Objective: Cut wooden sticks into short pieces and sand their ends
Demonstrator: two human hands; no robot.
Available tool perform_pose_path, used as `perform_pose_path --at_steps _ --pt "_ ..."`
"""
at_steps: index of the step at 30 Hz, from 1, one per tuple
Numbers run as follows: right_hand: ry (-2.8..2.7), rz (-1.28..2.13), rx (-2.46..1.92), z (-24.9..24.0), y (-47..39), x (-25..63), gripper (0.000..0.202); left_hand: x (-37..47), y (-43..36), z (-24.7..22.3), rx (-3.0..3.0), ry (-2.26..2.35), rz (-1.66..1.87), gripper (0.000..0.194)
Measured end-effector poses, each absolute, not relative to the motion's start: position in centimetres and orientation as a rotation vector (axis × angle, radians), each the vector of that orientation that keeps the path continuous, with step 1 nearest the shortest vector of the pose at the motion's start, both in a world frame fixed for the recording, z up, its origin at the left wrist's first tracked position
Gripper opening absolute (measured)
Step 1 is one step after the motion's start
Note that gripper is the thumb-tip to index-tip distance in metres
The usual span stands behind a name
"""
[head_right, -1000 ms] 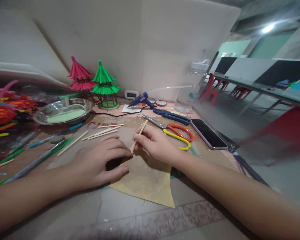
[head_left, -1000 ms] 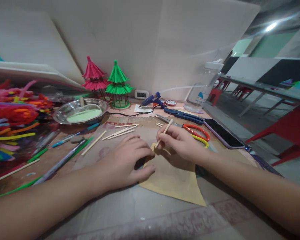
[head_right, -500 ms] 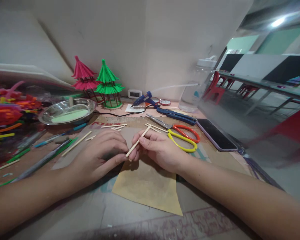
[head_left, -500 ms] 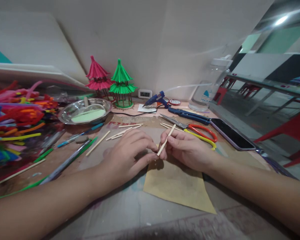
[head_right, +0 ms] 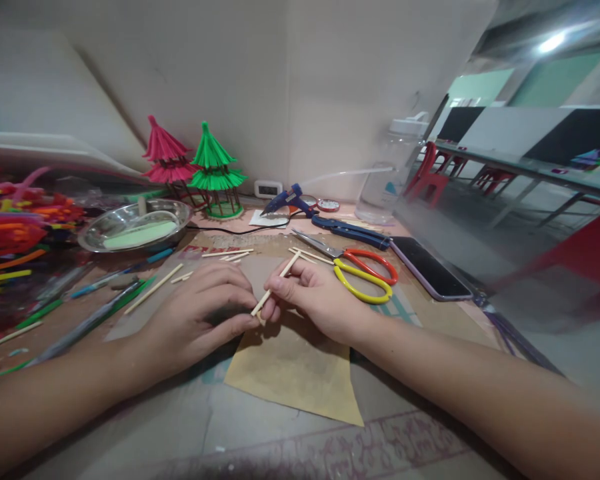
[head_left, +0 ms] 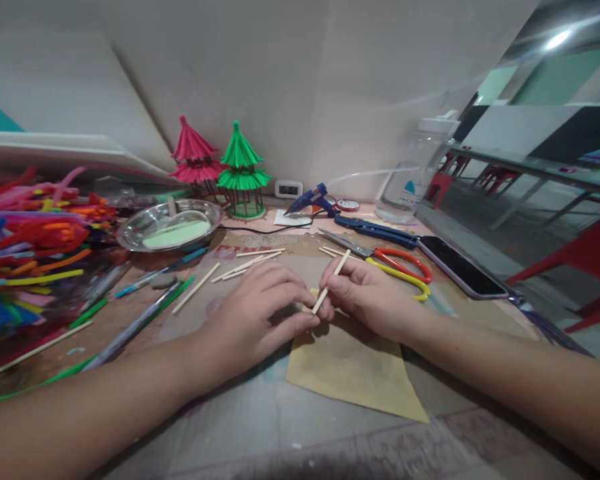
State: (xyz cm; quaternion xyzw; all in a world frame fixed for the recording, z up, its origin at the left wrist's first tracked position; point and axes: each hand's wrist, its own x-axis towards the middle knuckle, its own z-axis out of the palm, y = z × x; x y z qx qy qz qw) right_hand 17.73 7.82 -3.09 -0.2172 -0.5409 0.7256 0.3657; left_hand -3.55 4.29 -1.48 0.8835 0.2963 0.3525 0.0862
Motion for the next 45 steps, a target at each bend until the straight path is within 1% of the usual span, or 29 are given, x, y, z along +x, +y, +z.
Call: perform_pose_path --at_steps 5,9,12,21,29,36,45 --pt "-1.455 1.792 -0.601 -2.8 7.4 17.7 0.034 -3.5 4.2 -1.4 2.618 0.797 1.026 0.004" --pt "-1.506 1.753 -0.647 -2.4 7.1 17.8 0.036 -3.6 4.1 -1.4 2.637 0.782 0.98 0.014" --pt "-1.501 1.763 -0.642 -2.5 7.2 17.8 0.036 -3.6 4.1 -1.3 2.653 0.799 0.964 0.017" --pt "-1.527 1.642 -0.733 -2.5 7.3 17.9 0.039 -3.4 4.1 -1.5 2.629 0.899 1.029 0.006" --pt "-1.572 1.565 -0.768 -1.8 6.5 17.6 0.037 -3.4 4.4 -1.5 2.636 0.932 1.007 0.011" --pt "-1.591 1.58 -0.762 -1.8 6.0 17.5 0.035 -3.3 4.5 -1.6 2.661 0.959 0.965 0.013" --pt "-1.565 1.531 -0.773 -1.8 6.2 17.6 0.035 -3.3 4.3 -1.7 2.601 0.971 0.981 0.007"
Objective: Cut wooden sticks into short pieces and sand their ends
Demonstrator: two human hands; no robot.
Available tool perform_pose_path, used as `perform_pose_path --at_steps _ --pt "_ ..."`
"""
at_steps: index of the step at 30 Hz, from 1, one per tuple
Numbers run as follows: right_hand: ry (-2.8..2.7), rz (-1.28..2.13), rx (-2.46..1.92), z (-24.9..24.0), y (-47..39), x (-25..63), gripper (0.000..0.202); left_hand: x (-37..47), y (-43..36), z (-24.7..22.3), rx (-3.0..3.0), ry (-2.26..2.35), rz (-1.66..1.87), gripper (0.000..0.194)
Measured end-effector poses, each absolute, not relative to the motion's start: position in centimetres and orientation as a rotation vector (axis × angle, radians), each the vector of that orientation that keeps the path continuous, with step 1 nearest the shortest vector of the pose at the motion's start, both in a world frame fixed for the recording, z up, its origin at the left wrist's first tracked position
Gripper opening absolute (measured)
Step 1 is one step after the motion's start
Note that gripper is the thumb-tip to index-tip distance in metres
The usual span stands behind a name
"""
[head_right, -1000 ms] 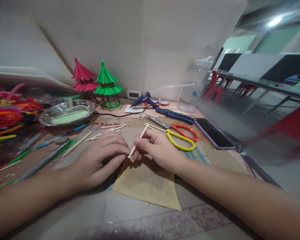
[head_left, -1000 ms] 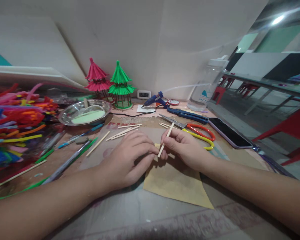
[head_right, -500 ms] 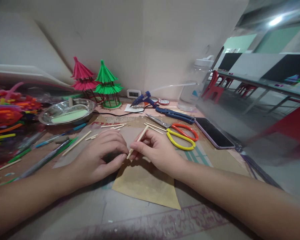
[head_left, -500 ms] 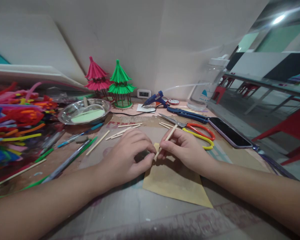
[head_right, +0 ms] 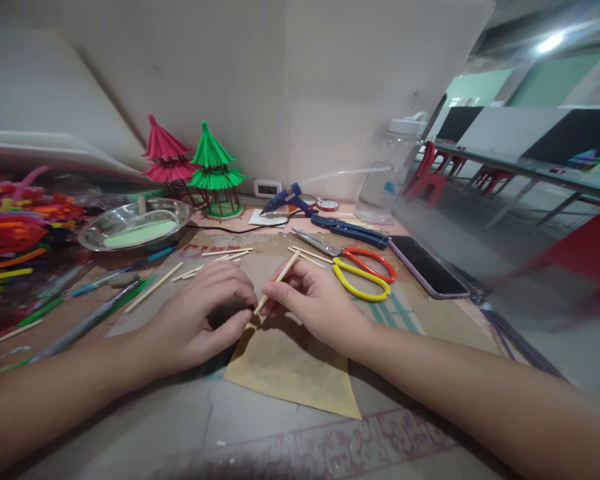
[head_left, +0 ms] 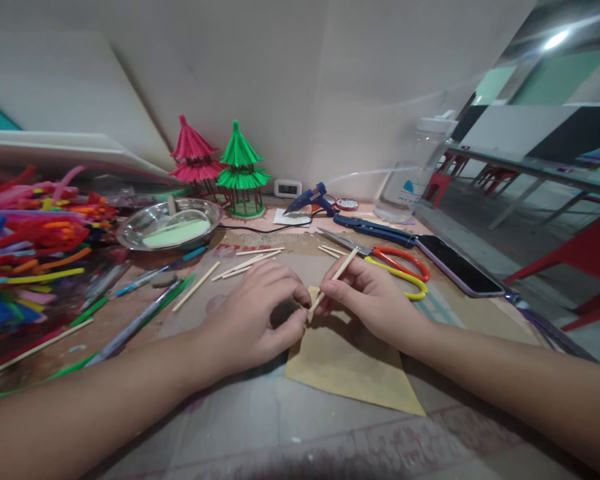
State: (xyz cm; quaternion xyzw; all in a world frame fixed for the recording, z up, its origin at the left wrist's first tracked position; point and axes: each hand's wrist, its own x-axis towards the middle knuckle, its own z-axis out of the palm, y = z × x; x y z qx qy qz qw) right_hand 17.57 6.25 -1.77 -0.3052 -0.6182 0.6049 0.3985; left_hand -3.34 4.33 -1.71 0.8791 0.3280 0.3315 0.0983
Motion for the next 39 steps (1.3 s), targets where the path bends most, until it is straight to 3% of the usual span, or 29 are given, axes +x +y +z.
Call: perform_pose_path --at_steps 23,31,36,39 --pt "-1.852 1.113 -0.825 -1.9 5.9 17.9 0.026 -3.4 4.7 -2.1 2.671 1.044 0.883 0.009" --pt "-2.131 0.789 -0.823 -1.1 6.3 18.0 0.014 -3.5 4.1 -1.6 2.641 1.204 0.822 0.011" --pt "-2.333 0.318 -1.19 -1.4 9.8 19.9 0.016 -5.4 6.1 1.7 2.606 1.449 0.637 0.035" --pt "-2.403 0.073 -1.253 -2.7 12.3 21.4 0.018 -7.2 7.8 2.7 2.528 1.656 0.502 0.026"
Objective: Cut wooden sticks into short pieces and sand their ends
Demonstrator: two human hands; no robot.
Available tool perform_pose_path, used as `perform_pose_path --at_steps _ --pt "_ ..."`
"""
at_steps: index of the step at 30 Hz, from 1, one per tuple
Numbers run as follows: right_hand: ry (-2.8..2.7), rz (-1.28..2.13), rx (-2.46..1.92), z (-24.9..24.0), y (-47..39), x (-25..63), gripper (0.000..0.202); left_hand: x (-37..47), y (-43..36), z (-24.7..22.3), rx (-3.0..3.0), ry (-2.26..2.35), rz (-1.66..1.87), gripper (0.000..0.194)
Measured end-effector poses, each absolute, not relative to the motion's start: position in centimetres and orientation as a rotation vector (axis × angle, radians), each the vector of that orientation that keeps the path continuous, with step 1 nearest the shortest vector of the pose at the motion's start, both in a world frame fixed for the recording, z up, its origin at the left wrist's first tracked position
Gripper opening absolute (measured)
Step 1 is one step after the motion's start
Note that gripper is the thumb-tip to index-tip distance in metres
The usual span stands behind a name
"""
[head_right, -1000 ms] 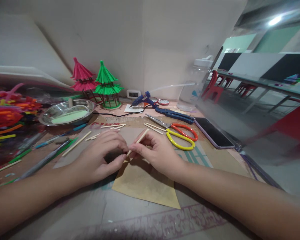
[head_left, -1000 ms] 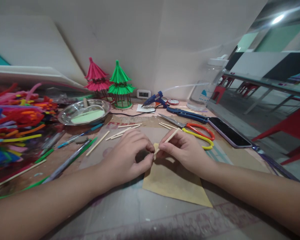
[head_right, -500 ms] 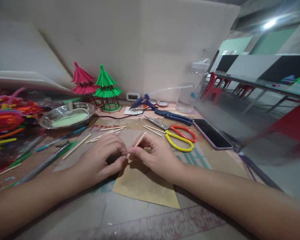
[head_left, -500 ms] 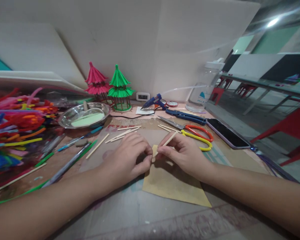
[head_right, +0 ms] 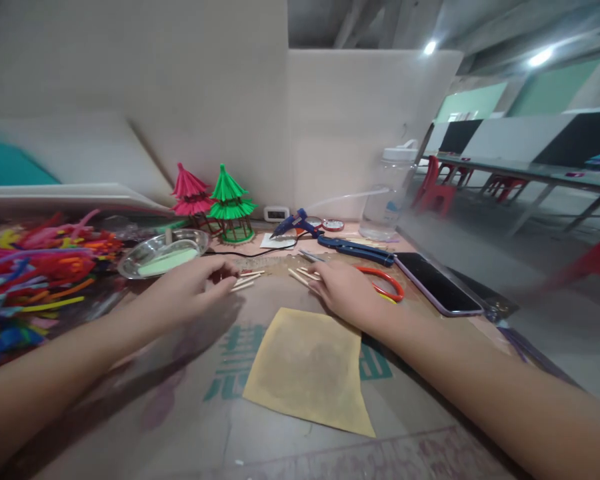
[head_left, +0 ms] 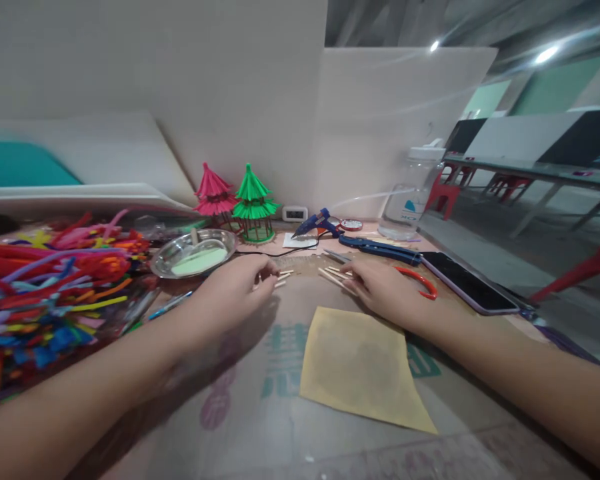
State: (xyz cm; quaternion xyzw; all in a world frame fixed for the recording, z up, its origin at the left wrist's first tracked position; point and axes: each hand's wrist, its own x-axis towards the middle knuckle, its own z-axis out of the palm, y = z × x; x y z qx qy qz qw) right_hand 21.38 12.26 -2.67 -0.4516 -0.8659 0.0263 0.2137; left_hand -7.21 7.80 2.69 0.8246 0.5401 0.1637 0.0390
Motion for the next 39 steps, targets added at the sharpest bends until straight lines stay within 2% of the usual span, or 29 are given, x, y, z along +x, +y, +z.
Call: perform_pose_path --at_steps 9,14,19,24,27,31,34,39 --pt "-2.39 -0.013 -1.065 -4.3 13.5 22.1 0.017 -8.3 8.4 1.3 2.592 1.701 0.158 0.018" --pt "-2.374 0.046 -1.118 -4.2 13.4 22.0 0.017 -7.4 7.5 1.2 2.507 1.885 0.14 0.025" --pt "-2.374 0.08 -1.127 -4.3 13.4 22.0 0.017 -7.9 8.1 0.4 2.443 1.913 0.135 0.021" --pt "-2.366 0.099 -1.151 -4.2 13.3 21.8 0.019 -7.6 8.0 0.4 2.476 1.815 0.282 0.017" --pt "-2.366 0.12 -1.162 -3.9 13.2 21.6 0.02 -6.0 6.3 1.4 2.437 1.704 0.427 0.022" --pt "-2.356 0.15 -1.156 -3.8 13.1 21.5 0.019 -3.7 3.6 1.7 1.823 1.135 0.883 0.027" --pt "-2.362 0.162 -1.146 -3.9 13.1 21.4 0.018 -2.9 2.8 1.2 1.522 0.964 0.899 0.028" --pt "-2.372 0.141 -1.142 -4.0 13.3 21.4 0.017 -2.6 3.0 0.7 1.451 1.026 0.92 0.031"
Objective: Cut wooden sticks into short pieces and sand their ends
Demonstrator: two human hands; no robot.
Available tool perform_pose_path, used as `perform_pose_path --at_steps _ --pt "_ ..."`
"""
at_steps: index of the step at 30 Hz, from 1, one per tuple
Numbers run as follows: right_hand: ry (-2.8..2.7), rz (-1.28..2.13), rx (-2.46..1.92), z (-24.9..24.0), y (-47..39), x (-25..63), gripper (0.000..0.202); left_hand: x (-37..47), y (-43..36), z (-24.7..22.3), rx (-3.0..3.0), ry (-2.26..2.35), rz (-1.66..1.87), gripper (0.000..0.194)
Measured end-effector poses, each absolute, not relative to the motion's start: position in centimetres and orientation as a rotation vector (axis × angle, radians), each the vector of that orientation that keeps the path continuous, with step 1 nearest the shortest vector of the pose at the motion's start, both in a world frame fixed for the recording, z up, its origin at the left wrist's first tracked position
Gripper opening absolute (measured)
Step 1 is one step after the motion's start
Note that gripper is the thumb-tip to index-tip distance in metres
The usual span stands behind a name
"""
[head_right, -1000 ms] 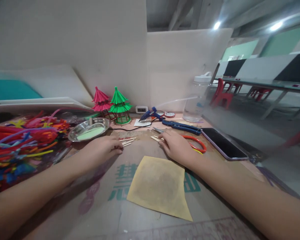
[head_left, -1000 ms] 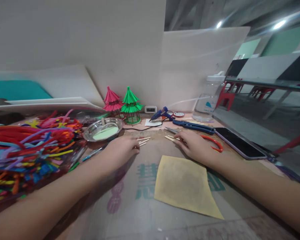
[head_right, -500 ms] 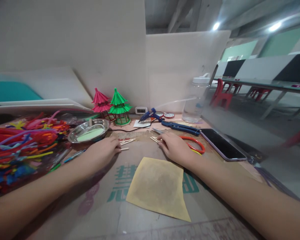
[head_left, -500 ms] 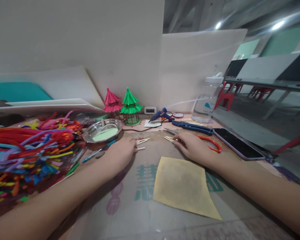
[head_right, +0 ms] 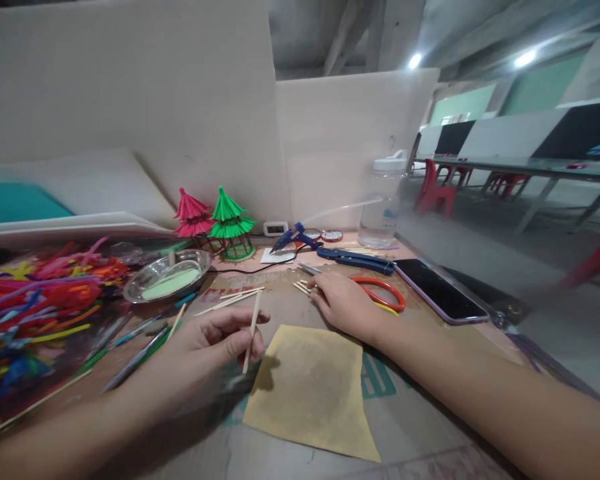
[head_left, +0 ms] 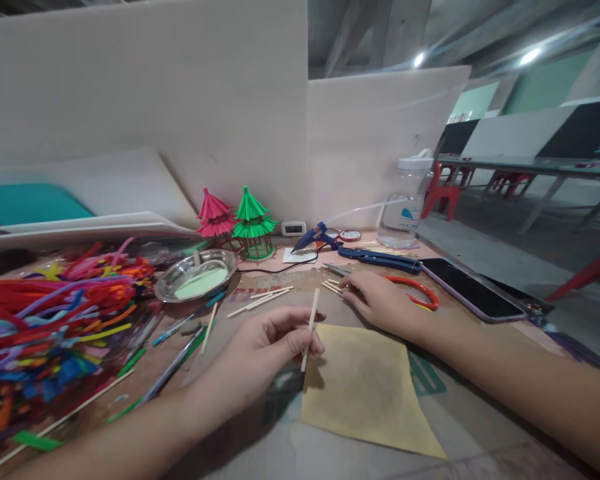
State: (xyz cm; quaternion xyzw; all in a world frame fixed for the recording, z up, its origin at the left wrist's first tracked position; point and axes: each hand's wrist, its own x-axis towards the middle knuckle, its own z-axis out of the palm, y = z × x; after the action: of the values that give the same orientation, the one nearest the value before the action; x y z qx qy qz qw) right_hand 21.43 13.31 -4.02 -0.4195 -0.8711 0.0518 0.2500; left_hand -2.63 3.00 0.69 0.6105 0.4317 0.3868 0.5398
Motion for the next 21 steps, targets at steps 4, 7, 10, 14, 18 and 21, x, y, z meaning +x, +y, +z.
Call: perform_pose_path --at_steps 4,7,10,14,18,21 --pt "-2.354 0.103 -1.077 -4.2 13.5 21.6 0.017 -2.4 3.0 0.6 1.413 1.039 0.91 0.029" --pt "-2.273 0.05 -0.999 -3.9 13.0 21.6 0.014 -2.2 2.7 0.8 1.408 1.037 0.93 0.034" --pt "-2.152 -0.053 -0.748 -2.9 11.5 21.4 0.017 -2.0 2.7 0.9 1.398 1.027 0.935 0.041" --pt "-2.286 -0.309 -0.232 -1.3 8.3 20.5 0.023 -2.0 2.7 0.3 1.348 1.014 0.905 0.049" --pt "-2.423 -0.308 -0.013 -0.9 6.4 19.6 0.04 -1.8 2.6 -0.4 1.316 1.041 0.814 0.045" --pt "-2.403 -0.196 -0.088 -1.6 6.5 19.4 0.046 -1.8 2.5 -0.8 1.381 1.059 0.74 0.035"
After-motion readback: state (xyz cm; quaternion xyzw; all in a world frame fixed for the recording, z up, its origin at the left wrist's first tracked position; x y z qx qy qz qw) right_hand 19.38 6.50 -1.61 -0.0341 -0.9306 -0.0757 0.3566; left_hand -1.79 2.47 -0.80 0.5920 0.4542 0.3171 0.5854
